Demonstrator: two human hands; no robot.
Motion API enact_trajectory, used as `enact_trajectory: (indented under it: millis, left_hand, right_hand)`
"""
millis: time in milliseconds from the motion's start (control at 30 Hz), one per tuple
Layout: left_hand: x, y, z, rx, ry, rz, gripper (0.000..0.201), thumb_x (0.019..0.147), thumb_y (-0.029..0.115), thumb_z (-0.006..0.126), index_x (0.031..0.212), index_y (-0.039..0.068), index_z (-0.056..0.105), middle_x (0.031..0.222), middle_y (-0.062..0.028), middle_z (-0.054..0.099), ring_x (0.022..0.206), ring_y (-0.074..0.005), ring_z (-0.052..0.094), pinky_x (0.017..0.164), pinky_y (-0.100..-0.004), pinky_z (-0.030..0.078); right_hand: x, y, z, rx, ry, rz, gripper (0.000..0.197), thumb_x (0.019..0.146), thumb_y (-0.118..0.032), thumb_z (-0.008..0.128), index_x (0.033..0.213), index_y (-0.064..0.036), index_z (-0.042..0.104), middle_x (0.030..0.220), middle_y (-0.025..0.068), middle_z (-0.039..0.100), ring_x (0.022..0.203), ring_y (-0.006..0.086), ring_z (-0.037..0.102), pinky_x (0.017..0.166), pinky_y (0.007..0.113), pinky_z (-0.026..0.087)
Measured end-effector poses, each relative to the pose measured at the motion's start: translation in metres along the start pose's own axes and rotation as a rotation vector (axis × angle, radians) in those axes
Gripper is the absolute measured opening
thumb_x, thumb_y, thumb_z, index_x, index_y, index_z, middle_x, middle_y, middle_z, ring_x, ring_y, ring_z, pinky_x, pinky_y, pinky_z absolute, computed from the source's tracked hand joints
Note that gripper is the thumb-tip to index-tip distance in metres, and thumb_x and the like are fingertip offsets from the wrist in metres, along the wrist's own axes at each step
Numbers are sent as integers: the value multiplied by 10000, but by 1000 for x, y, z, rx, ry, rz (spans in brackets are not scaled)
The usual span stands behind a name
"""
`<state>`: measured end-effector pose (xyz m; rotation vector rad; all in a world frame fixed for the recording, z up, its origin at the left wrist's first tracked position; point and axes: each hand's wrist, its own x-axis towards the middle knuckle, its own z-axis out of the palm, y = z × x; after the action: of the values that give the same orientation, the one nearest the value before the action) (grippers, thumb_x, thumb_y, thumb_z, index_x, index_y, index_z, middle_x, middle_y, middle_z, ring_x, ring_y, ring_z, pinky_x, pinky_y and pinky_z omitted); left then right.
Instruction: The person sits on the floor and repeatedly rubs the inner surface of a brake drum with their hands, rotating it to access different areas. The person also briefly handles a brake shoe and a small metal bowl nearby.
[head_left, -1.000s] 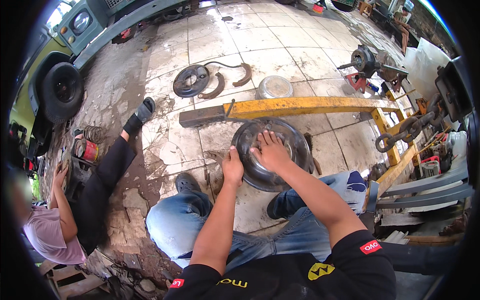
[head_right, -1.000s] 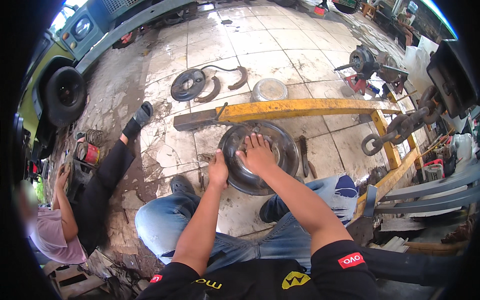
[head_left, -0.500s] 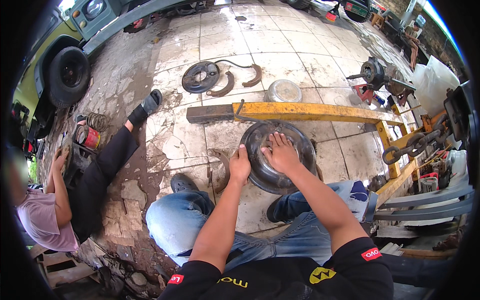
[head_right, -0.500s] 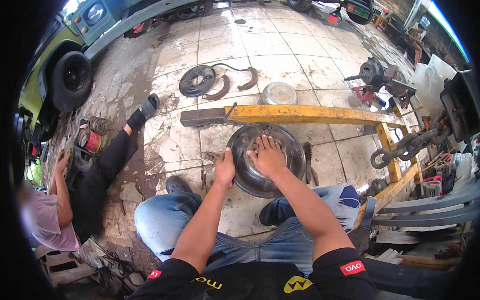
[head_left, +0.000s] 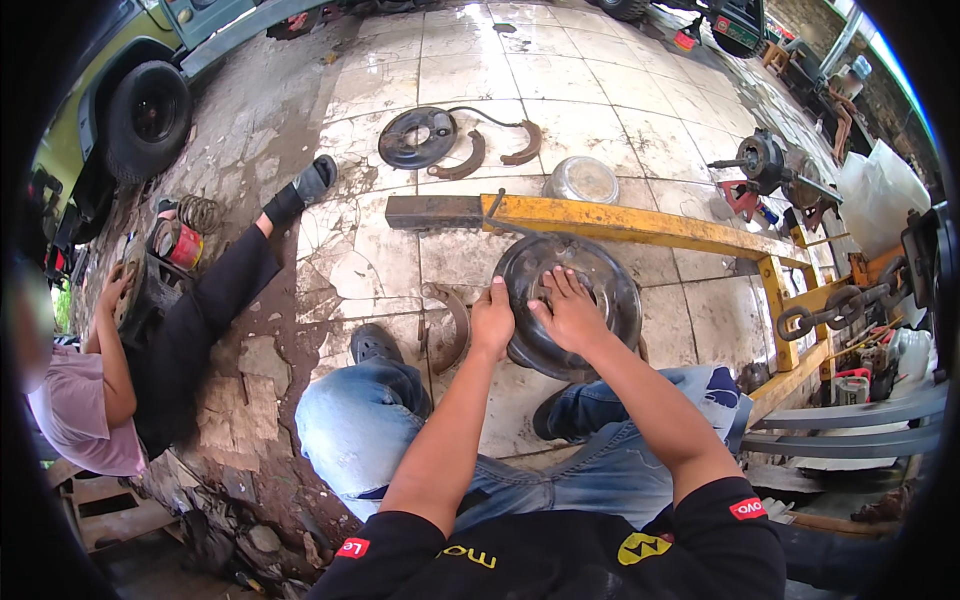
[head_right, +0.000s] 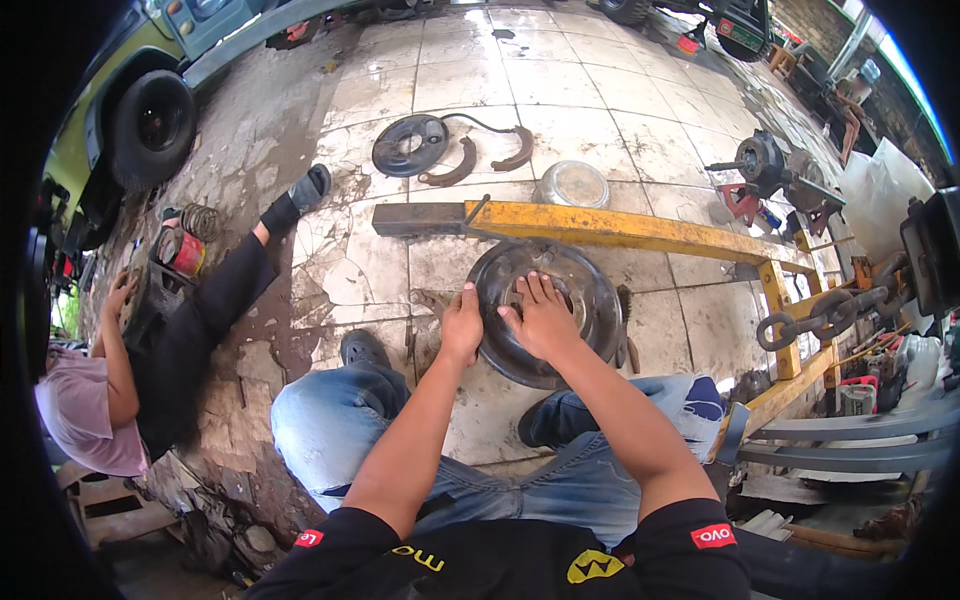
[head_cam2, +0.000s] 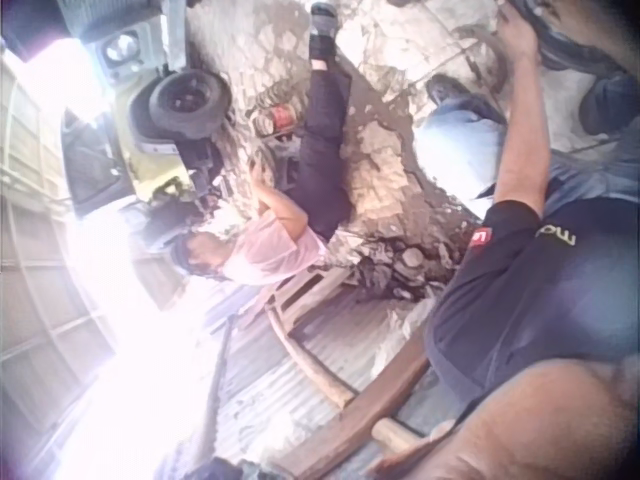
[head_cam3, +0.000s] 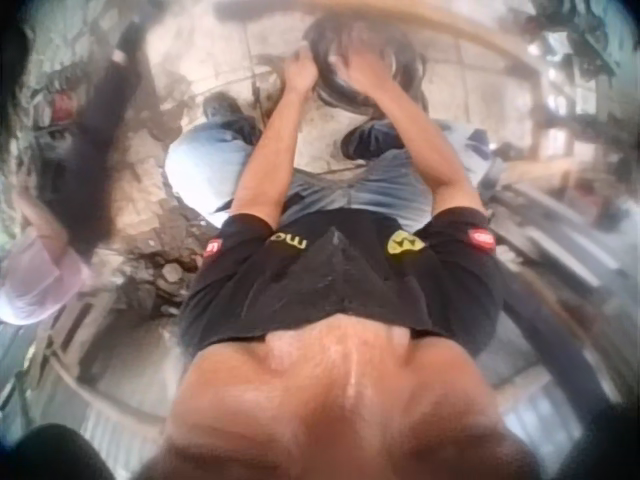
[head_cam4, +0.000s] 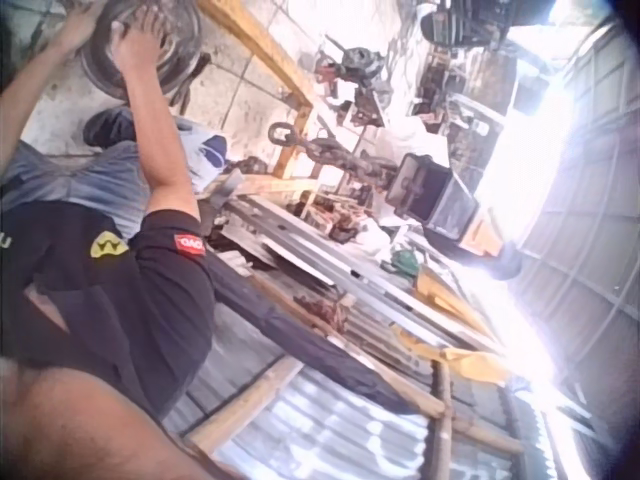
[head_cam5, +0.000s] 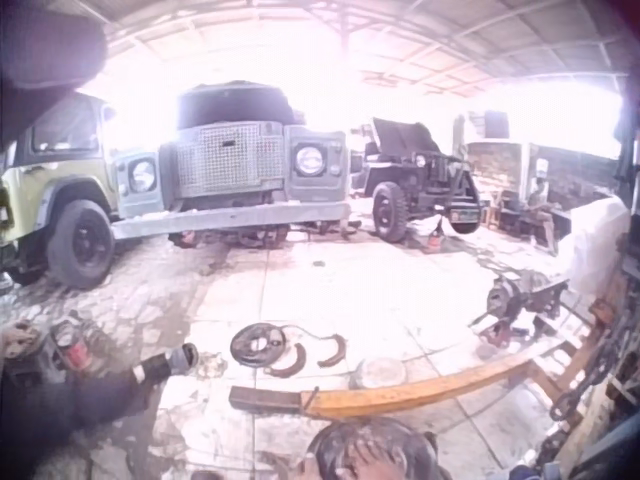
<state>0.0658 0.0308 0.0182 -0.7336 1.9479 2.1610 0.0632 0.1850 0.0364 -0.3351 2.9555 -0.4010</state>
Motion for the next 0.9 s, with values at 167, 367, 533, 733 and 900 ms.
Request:
enact_trajectory:
  millis: [167,367,533,733,900]
  left_hand:
    - [2,-2,-1,-39,-66,-22,598,1011,433,431,1260,-98,543,1201,-252,614,1091,-291,595,945,-361,442]
    - [2,-1,-7,95,-65,-13,603,1013,454,428,1282,-75,530,1209,-224,603,1099,-275,569,933,-358,442]
    - [-3,0,-2,116,-12,54,604,1008,454,416,1241,-84,561,1164,-264,630,1078,-343,611,936,-376,450]
    - [1,2,0,26,-122,-2,601,1005,451,426,1251,-82,557,1183,-268,621,1106,-354,598,952,-384,441]
    - [9,-11,-4,144,-64,39,592,1010,439,424,1262,-81,551,1188,-268,623,1121,-358,598,954,-388,441]
  right_hand:
    - [13,6,-2,-57,26,44,699,989,-531,354,1434,7,382,1503,232,342,1411,383,297,1150,493,244]
    - [-3,9,0,-38,38,-3,689,985,-517,377,1425,13,395,1491,235,362,1400,392,315,1138,509,263]
    - [0,9,10,-66,97,55,685,986,-521,373,1421,7,407,1492,216,371,1396,381,329,1137,505,268]
    - [2,25,3,-22,85,69,702,987,-538,358,1419,13,410,1488,224,374,1391,387,335,1137,500,268]
    - [-11,11,6,-51,45,-28,709,988,-536,360,1420,26,399,1491,239,359,1401,392,313,1139,496,263]
